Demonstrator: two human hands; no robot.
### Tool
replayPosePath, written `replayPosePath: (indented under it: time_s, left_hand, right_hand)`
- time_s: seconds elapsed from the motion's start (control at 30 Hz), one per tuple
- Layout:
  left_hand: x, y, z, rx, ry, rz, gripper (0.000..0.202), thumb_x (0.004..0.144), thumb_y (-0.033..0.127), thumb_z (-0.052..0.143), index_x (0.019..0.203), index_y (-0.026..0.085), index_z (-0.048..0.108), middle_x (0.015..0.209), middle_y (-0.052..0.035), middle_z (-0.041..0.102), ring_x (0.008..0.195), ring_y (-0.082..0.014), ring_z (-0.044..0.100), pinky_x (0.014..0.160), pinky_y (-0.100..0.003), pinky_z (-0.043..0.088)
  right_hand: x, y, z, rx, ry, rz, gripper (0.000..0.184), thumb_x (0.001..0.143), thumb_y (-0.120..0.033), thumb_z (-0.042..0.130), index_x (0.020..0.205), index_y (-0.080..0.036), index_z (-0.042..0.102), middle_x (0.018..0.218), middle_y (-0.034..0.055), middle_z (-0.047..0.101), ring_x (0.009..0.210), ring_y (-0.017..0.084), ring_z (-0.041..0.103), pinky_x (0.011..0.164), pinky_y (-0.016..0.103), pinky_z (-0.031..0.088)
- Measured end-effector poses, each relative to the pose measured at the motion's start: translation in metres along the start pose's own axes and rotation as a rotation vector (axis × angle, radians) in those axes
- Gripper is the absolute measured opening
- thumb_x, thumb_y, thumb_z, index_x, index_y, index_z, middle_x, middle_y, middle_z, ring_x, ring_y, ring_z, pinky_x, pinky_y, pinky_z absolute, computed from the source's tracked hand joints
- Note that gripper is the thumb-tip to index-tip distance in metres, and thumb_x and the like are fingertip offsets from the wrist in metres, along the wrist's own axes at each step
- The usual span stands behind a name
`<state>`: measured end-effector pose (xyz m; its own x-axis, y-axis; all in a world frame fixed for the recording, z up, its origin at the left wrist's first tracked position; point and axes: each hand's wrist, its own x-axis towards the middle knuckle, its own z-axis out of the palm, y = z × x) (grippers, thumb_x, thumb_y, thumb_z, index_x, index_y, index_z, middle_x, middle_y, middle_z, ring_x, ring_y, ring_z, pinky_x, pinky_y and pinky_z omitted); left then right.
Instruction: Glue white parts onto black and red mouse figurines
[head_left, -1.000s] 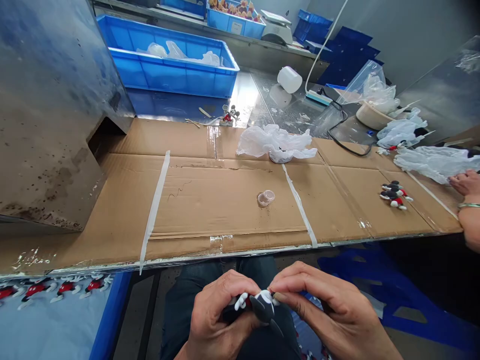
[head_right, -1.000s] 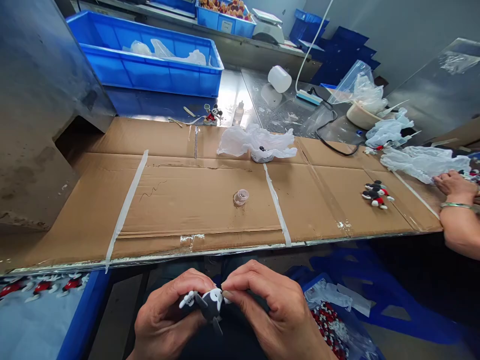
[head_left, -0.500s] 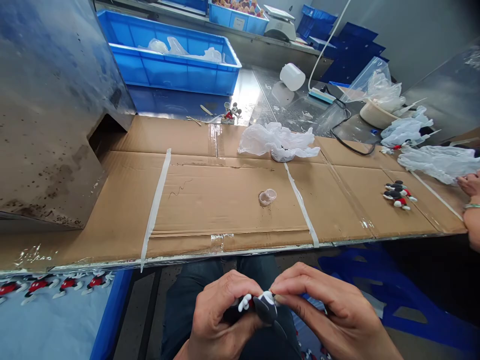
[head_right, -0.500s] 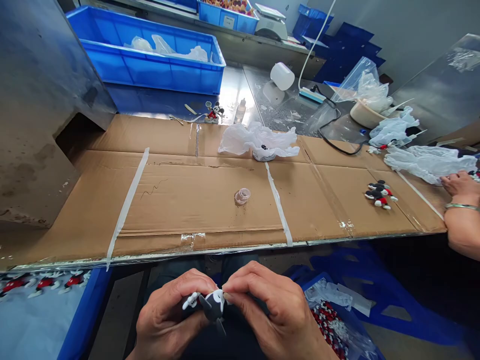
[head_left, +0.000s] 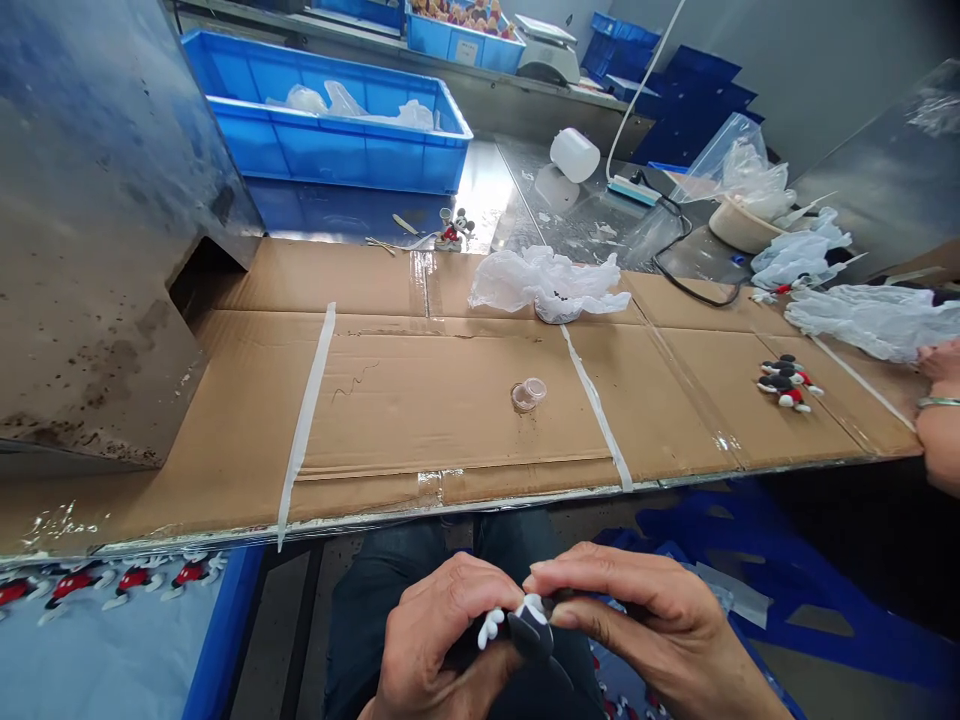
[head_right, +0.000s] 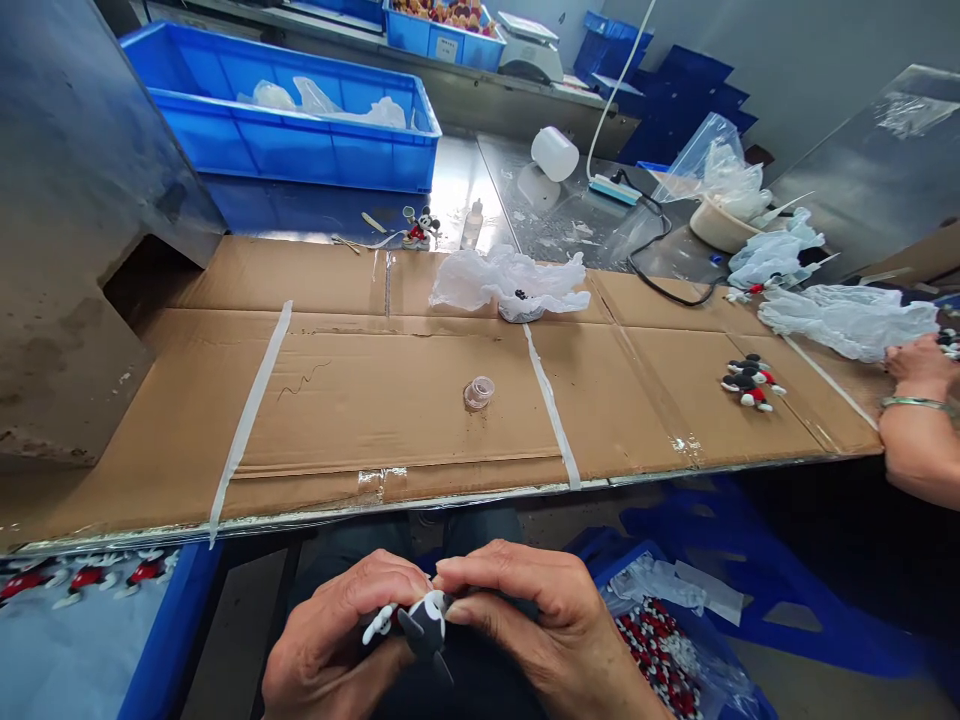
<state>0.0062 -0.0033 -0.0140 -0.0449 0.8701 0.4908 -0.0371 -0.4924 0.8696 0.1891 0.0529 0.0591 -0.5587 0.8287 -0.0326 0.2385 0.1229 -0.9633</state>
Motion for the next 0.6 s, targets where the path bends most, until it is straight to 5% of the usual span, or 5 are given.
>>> replayPosePath:
  time_s: [0.27, 0.6]
  left_hand:
    - [0.001, 0.006, -0.002, 0.036, -0.025, 0.005, 0.019, 0.087, 0.005, 0.069, 0.104, 0.012, 0.068, 0.082, -0.0113, 0.074, 0.076, -0.0198, 0.071, 0.068, -0.030, 0.060]
    - [-0.002, 0.006, 0.000, 0.084, -0.031, 0.068, 0.029, 0.085, 0.004, 0.071, 0.110, 0.016, 0.066, 0.083, -0.0103, 0.076, 0.076, -0.0207, 0.073, 0.070, -0.031, 0.062]
  right_hand:
    - [-0.007, 0.000, 0.004, -0.079, 0.057, -0.140, 0.019, 0.099, -0.018, 0.069, 0.108, -0.031, 0.078, 0.097, -0.0014, 0.079, 0.086, 0.015, 0.075, 0.079, 0.017, 0.060]
    - [-0.013, -0.002, 0.008, -0.110, 0.074, -0.099, 0.019, 0.098, -0.011, 0.064, 0.099, -0.026, 0.076, 0.091, -0.0004, 0.077, 0.082, 0.015, 0.073, 0.077, 0.018, 0.058]
